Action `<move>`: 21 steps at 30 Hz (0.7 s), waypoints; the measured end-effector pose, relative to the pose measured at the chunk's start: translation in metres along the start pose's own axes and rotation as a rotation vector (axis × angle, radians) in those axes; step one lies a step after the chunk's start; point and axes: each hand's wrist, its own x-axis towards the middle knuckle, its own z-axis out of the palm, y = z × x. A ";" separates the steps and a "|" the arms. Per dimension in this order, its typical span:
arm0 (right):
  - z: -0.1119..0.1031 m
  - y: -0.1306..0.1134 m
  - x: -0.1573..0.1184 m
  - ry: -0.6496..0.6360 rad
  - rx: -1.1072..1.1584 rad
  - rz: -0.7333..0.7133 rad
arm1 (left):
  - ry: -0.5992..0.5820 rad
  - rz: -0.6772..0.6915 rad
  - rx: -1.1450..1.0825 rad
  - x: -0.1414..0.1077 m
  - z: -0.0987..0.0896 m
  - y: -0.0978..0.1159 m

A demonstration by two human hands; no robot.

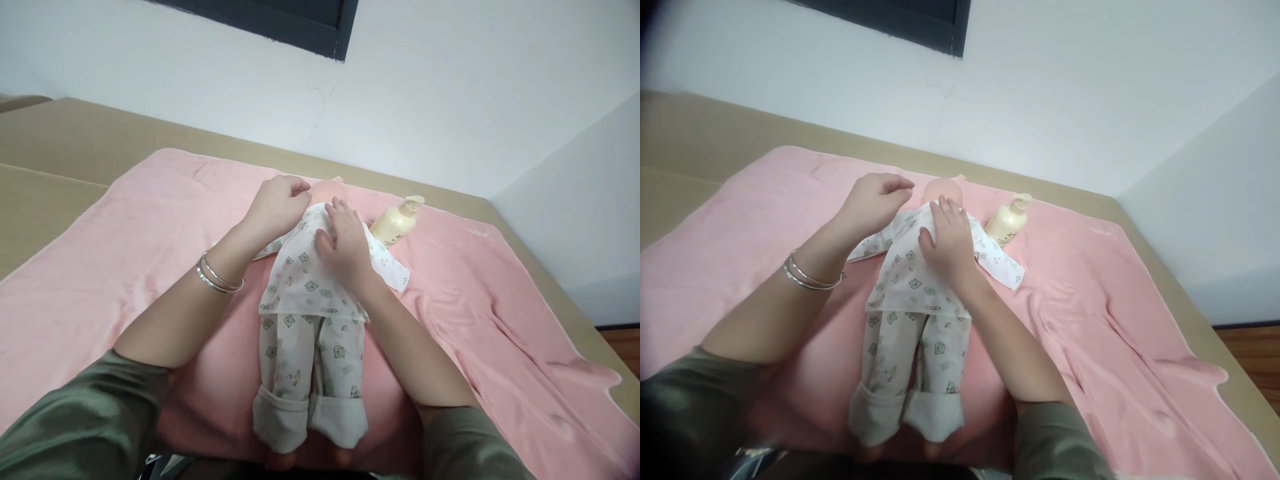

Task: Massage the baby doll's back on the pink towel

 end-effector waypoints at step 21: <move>-0.184 0.094 -0.055 0.406 0.063 0.271 | -0.361 -0.288 -0.815 0.005 0.050 0.029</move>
